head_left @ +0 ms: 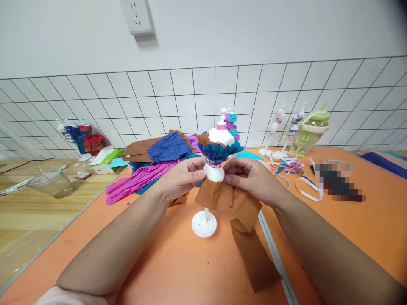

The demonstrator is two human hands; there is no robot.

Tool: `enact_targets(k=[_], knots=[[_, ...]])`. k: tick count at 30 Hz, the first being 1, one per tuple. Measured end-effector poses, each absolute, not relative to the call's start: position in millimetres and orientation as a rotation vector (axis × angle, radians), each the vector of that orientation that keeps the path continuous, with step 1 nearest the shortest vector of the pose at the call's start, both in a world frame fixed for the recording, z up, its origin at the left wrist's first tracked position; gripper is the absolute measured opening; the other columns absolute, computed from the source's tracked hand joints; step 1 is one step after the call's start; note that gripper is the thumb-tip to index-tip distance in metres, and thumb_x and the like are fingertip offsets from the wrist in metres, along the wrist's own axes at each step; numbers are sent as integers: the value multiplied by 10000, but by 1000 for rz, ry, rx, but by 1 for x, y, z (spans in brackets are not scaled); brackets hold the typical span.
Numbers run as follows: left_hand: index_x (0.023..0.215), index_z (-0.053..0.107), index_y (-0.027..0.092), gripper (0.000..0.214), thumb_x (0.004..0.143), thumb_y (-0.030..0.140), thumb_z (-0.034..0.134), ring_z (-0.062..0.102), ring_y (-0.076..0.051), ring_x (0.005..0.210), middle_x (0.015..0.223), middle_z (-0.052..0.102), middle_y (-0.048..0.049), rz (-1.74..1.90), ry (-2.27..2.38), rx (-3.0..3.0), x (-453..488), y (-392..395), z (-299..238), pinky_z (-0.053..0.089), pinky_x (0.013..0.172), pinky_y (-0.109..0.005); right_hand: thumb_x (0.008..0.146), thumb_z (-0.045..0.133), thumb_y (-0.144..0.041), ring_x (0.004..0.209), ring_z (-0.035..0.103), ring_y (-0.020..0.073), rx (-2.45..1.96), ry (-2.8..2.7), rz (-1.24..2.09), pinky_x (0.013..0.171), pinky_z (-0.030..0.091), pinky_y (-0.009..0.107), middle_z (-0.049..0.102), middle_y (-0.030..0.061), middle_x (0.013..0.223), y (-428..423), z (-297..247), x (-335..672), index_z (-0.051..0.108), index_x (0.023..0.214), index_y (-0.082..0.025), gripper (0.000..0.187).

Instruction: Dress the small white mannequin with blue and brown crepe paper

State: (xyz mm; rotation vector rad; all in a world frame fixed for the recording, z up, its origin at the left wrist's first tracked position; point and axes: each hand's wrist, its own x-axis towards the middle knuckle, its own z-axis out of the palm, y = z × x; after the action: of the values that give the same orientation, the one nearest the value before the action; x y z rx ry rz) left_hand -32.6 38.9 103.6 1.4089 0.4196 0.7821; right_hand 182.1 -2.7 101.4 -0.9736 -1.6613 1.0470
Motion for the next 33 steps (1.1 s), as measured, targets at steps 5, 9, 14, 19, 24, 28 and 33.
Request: enact_targets(k=[5, 9, 14, 19, 24, 28, 33], knots=[[1075, 667, 177, 372, 750, 324, 772, 641, -238, 1032, 1083, 705, -81, 891, 578, 1576, -29, 45, 96, 489, 881, -342, 835, 606, -277, 890, 673, 226, -1224, -1750, 639, 814, 521, 379, 717, 27, 894, 7, 96, 192, 696, 999, -236, 191], [1132, 619, 166, 417, 782, 364, 731, 622, -246, 1081, 1147, 679, -102, 1030, 706, 1641, -19, 51, 81, 485, 900, -356, 775, 576, -155, 1235, 547, 261, -1169, -1855, 633, 1038, 423, 429, 639, 41, 1279, 10, 91, 195, 649, 1175, -259, 420], [1047, 603, 166, 306, 816, 348, 688, 609, -217, 1055, 1116, 665, -85, 1242, 851, 1852, -7, 44, 70, 464, 922, -346, 780, 676, -307, 1223, 569, 261, -1065, -1737, 869, 1009, 470, 423, 644, 77, 1275, 10, 85, 185, 612, 1183, -233, 414], [1059, 594, 174, 371, 775, 379, 717, 606, -217, 1013, 1085, 659, -72, 1118, 939, 2057, -9, 37, 79, 464, 886, -333, 736, 742, -301, 999, 688, 265, -1239, -1704, 753, 896, 536, 412, 748, 85, 1025, 12, 84, 183, 695, 987, -196, 276], [1074, 647, 203, 423, 708, 377, 767, 611, -215, 982, 1066, 673, -36, 755, 903, 2225, -28, 49, 91, 469, 829, -308, 735, 731, -276, 1024, 688, 267, -1240, -1713, 778, 881, 542, 390, 756, 69, 1027, 14, 89, 190, 709, 977, -200, 255], [848, 671, 172, 156, 774, 308, 690, 624, -175, 837, 867, 680, -15, 725, 952, 2216, -37, 52, 102, 470, 737, -278, 729, 731, -298, 1008, 692, 270, -1274, -1752, 750, 870, 539, 392, 760, 65, 1001, 15, 90, 193, 711, 955, -202, 247], [811, 702, 190, 83, 770, 257, 679, 583, -175, 895, 892, 632, -24, 1006, 964, 2328, -34, 51, 101, 444, 820, -303, 735, 725, -318, 978, 698, 265, -1313, -1799, 694, 836, 539, 376, 761, 65, 994, 13, 91, 191, 719, 943, -198, 240]])
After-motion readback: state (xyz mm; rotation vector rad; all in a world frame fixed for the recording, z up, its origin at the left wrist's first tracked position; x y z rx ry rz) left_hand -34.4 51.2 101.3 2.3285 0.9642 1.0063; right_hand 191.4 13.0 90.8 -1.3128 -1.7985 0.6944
